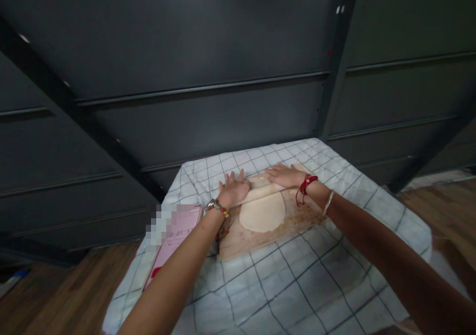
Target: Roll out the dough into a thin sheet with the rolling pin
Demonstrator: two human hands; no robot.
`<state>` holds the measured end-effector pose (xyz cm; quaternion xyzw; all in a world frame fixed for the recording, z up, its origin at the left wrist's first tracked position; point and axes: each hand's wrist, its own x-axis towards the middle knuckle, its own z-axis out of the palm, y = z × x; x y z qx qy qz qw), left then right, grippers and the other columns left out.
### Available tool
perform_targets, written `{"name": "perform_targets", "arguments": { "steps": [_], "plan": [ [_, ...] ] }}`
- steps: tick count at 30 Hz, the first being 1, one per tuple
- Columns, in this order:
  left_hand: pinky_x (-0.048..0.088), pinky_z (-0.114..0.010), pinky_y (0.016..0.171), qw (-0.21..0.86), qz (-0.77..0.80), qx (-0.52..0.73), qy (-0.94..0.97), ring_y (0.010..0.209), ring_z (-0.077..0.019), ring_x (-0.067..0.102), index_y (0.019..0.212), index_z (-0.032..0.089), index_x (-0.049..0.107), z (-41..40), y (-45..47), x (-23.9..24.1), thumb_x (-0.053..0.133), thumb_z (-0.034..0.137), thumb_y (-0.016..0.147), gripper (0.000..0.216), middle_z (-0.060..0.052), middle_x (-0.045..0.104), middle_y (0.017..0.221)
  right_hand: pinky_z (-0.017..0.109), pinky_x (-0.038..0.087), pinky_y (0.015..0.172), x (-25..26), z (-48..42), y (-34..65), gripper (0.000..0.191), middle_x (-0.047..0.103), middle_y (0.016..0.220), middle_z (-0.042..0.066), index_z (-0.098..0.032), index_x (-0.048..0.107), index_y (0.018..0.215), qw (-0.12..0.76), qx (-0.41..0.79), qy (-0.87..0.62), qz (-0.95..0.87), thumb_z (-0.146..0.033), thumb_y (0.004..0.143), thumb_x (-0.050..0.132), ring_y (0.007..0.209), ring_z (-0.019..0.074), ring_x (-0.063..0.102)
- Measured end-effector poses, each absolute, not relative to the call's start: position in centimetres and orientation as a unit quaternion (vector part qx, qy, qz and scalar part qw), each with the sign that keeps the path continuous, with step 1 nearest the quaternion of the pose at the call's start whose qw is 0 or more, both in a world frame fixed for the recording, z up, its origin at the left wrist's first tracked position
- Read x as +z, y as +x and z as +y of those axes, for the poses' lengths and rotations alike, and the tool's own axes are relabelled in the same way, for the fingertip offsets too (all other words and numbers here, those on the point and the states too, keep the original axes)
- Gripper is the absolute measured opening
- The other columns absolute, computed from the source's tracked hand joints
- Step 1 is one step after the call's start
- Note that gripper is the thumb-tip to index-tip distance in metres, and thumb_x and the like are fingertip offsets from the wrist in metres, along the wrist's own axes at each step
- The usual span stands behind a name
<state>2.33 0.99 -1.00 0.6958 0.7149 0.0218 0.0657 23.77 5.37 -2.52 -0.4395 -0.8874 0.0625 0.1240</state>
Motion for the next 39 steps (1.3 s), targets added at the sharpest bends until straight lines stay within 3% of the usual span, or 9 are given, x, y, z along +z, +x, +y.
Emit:
{"name": "perform_targets", "arguments": {
  "steps": [4,9,14,18,24,39],
  "plan": [
    [0.016,-0.055,0.113,0.08,0.703,-0.012,0.707,0.144,-0.0301,0.011,0.152,0.023,0.02,-0.9,2.8,0.1,0.023,0.04,0.094,0.061,-0.009,0.017,0.157,0.051,0.02,0.111,-2.4,4.7,23.8,0.05,0.046,0.144,0.007,-0.023,0.047,0.138,0.086,0.09,-0.451,-0.884,-0.045,0.095,0.035,0.136,0.0248,0.035],
    [0.023,-0.052,0.112,0.042,0.685,0.008,0.727,0.141,-0.0299,0.024,0.151,0.02,0.026,-3.4,3.4,0.7,0.021,0.034,0.094,0.058,-0.012,0.028,0.154,0.049,0.023,0.111,-1.8,0.8,24.2,0.05,0.041,0.148,0.006,-0.02,0.043,0.142,0.095,0.028,-0.435,-0.895,-0.03,0.095,0.03,0.139,0.0271,0.029],
    [0.04,-0.04,0.103,-0.034,0.666,0.056,0.743,0.132,-0.0264,0.042,0.143,0.009,0.037,-6.1,4.1,0.2,0.024,0.026,0.094,0.054,-0.017,0.043,0.145,0.045,0.035,0.104,-1.3,-2.4,24.2,0.051,0.053,0.136,0.017,-0.006,0.048,0.136,0.13,-0.029,-0.446,-0.885,-0.029,0.096,0.026,0.129,0.0283,0.044],
    [0.045,-0.039,0.095,-0.086,0.663,0.079,0.739,0.124,-0.0283,0.05,0.14,0.003,0.039,-8.0,4.7,-0.1,0.027,0.024,0.093,0.053,-0.02,0.049,0.138,0.04,0.039,0.098,-1.2,-4.2,24.3,0.047,0.063,0.118,0.019,-0.004,0.057,0.122,0.131,-0.065,-0.442,-0.885,-0.031,0.098,0.028,0.113,0.0268,0.055],
    [0.042,-0.042,0.093,-0.123,0.646,0.098,0.747,0.118,-0.031,0.052,0.136,0.0,0.043,-10.6,5.3,-0.9,0.026,0.026,0.094,0.052,-0.021,0.053,0.134,0.038,0.038,0.091,-1.6,-7.1,24.7,0.036,0.064,0.098,0.015,-0.009,0.061,0.101,0.14,-0.084,-0.462,-0.872,-0.031,0.097,0.033,0.096,0.0253,0.056],
    [0.031,-0.046,0.103,-0.194,0.607,0.157,0.755,0.121,-0.0362,0.044,0.138,0.003,0.045,-14.7,5.3,-2.9,0.036,0.024,0.09,0.054,-0.017,0.055,0.13,0.044,0.037,0.096,-3.2,-11.7,26.2,0.045,0.056,0.115,0.019,-0.004,0.05,0.127,0.177,-0.135,-0.438,-0.871,-0.033,0.096,0.035,0.109,0.0297,0.046]
  ]
}}
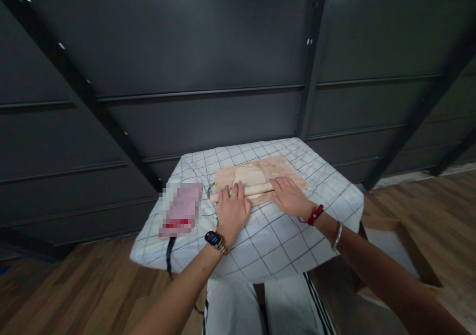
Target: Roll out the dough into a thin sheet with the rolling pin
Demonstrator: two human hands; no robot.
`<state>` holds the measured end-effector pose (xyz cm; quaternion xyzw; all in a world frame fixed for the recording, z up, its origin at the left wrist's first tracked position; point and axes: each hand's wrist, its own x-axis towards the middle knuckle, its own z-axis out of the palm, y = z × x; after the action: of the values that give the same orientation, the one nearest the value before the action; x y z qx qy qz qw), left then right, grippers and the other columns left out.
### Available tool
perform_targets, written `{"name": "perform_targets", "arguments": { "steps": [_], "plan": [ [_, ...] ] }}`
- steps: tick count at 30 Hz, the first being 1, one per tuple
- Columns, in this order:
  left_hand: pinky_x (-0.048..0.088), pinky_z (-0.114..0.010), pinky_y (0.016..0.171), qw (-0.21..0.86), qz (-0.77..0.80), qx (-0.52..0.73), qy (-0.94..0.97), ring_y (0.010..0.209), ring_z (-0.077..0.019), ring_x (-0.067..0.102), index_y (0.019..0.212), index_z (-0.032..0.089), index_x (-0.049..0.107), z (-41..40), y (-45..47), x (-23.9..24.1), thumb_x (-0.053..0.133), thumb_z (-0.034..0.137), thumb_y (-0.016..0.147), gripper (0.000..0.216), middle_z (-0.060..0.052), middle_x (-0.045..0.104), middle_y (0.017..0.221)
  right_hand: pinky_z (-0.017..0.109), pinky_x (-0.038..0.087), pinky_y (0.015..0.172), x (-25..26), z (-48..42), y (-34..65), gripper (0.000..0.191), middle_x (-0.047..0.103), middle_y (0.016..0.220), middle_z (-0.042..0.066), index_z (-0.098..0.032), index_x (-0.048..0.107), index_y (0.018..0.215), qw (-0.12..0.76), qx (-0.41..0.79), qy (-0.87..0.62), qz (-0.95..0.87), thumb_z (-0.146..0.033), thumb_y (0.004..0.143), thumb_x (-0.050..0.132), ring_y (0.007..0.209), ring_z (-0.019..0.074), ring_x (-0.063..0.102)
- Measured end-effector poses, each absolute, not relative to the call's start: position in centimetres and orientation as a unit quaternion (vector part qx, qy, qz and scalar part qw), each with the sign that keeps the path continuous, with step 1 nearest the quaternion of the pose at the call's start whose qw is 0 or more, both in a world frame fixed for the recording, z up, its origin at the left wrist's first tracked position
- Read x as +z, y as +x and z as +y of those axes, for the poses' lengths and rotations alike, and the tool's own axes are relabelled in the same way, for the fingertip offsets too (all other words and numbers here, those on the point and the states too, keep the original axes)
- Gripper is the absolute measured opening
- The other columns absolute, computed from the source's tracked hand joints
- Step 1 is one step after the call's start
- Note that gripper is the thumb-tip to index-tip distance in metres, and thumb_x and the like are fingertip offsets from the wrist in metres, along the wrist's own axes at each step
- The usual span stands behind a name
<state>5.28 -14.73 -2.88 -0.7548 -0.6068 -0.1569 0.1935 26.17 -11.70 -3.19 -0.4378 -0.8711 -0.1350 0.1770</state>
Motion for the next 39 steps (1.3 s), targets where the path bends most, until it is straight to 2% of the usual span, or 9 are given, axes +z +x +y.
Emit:
{"name": "perform_targets", "arguments": {
  "steps": [4,9,15,19,24,27,30,35,39],
  "plan": [
    [0.027,-0.048,0.107,0.204,-0.6,-0.161,-0.757,0.125,-0.0368,0.04,0.138,0.005,0.046,-15.9,5.4,-2.9,0.039,0.024,0.087,0.054,-0.016,0.055,0.131,0.043,0.038,0.095,-3.2,-12.7,26.4,0.044,0.057,0.112,0.018,-0.004,0.05,0.127,0.162,-0.133,-0.449,-0.869,-0.032,0.095,0.039,0.105,0.0287,0.048],
    [0.029,-0.051,0.107,0.201,-0.587,-0.159,-0.768,0.127,-0.0361,0.04,0.137,0.004,0.046,-17.6,5.1,-3.4,0.041,0.022,0.085,0.056,-0.017,0.051,0.136,0.042,0.039,0.094,-2.8,-14.0,26.4,0.039,0.057,0.107,0.017,-0.005,0.054,0.121,0.14,-0.135,-0.456,-0.868,-0.03,0.093,0.045,0.102,0.0284,0.05],
    [0.028,-0.047,0.111,0.175,-0.554,-0.151,-0.8,0.131,-0.0313,0.039,0.138,0.004,0.045,-18.6,3.9,-3.7,0.039,0.02,0.087,0.053,-0.017,0.048,0.139,0.037,0.042,0.088,-3.3,-14.5,26.2,0.025,0.06,0.098,0.012,-0.01,0.059,0.109,0.152,-0.147,-0.462,-0.861,-0.009,0.091,0.042,0.093,0.0242,0.053],
    [0.034,-0.049,0.107,0.159,-0.551,-0.181,-0.799,0.125,-0.0273,0.047,0.136,0.013,0.047,-17.6,2.6,-2.2,0.033,0.024,0.093,0.046,-0.014,0.055,0.133,0.038,0.043,0.085,-2.7,-13.8,26.9,0.029,0.06,0.099,0.012,-0.013,0.059,0.113,0.195,-0.178,-0.418,-0.869,-0.008,0.091,0.04,0.092,0.0241,0.053],
    [0.033,-0.045,0.108,0.187,-0.556,-0.232,-0.776,0.129,-0.0283,0.042,0.138,0.008,0.045,-12.6,1.2,1.7,0.029,0.027,0.096,0.048,-0.018,0.049,0.136,0.037,0.041,0.087,1.5,-10.5,27.1,0.033,0.059,0.104,0.012,-0.015,0.057,0.117,0.219,-0.202,-0.4,-0.867,-0.008,0.09,0.039,0.096,0.0246,0.052],
    [0.035,-0.038,0.106,0.164,-0.576,-0.228,-0.768,0.124,-0.0252,0.047,0.137,0.004,0.044,-8.0,0.7,3.1,0.024,0.026,0.097,0.05,-0.019,0.053,0.131,0.033,0.042,0.085,3.1,-7.2,26.4,0.027,0.06,0.1,0.011,-0.015,0.06,0.112,0.198,-0.158,-0.415,-0.874,-0.01,0.089,0.046,0.093,0.0229,0.054],
    [0.038,-0.034,0.102,0.108,-0.584,-0.168,-0.786,0.119,-0.022,0.053,0.135,0.003,0.046,-4.1,0.4,2.5,0.023,0.021,0.095,0.049,-0.018,0.058,0.126,0.033,0.043,0.086,2.7,-4.3,25.7,0.021,0.062,0.1,0.011,-0.013,0.062,0.106,0.173,-0.1,-0.411,-0.889,-0.012,0.088,0.052,0.094,0.0224,0.056],
    [0.042,-0.038,0.097,0.089,-0.587,-0.128,-0.795,0.116,-0.0245,0.056,0.129,0.013,0.053,-1.3,0.2,-0.3,0.031,0.022,0.092,0.045,-0.016,0.061,0.125,0.031,0.045,0.086,1.5,-1.1,25.0,0.02,0.067,0.101,0.01,-0.014,0.065,0.098,0.147,0.019,-0.354,-0.923,-0.023,0.095,0.046,0.096,0.0199,0.059],
    [0.041,-0.04,0.096,0.081,-0.604,-0.127,-0.782,0.118,-0.0256,0.055,0.131,0.015,0.052,-0.1,0.1,-0.8,0.03,0.024,0.092,0.045,-0.016,0.059,0.128,0.032,0.048,0.082,1.8,1.0,23.1,0.023,0.068,0.097,0.008,-0.018,0.066,0.096,0.149,0.036,-0.425,-0.892,-0.029,0.096,0.046,0.089,0.0186,0.062]
  ]
}}
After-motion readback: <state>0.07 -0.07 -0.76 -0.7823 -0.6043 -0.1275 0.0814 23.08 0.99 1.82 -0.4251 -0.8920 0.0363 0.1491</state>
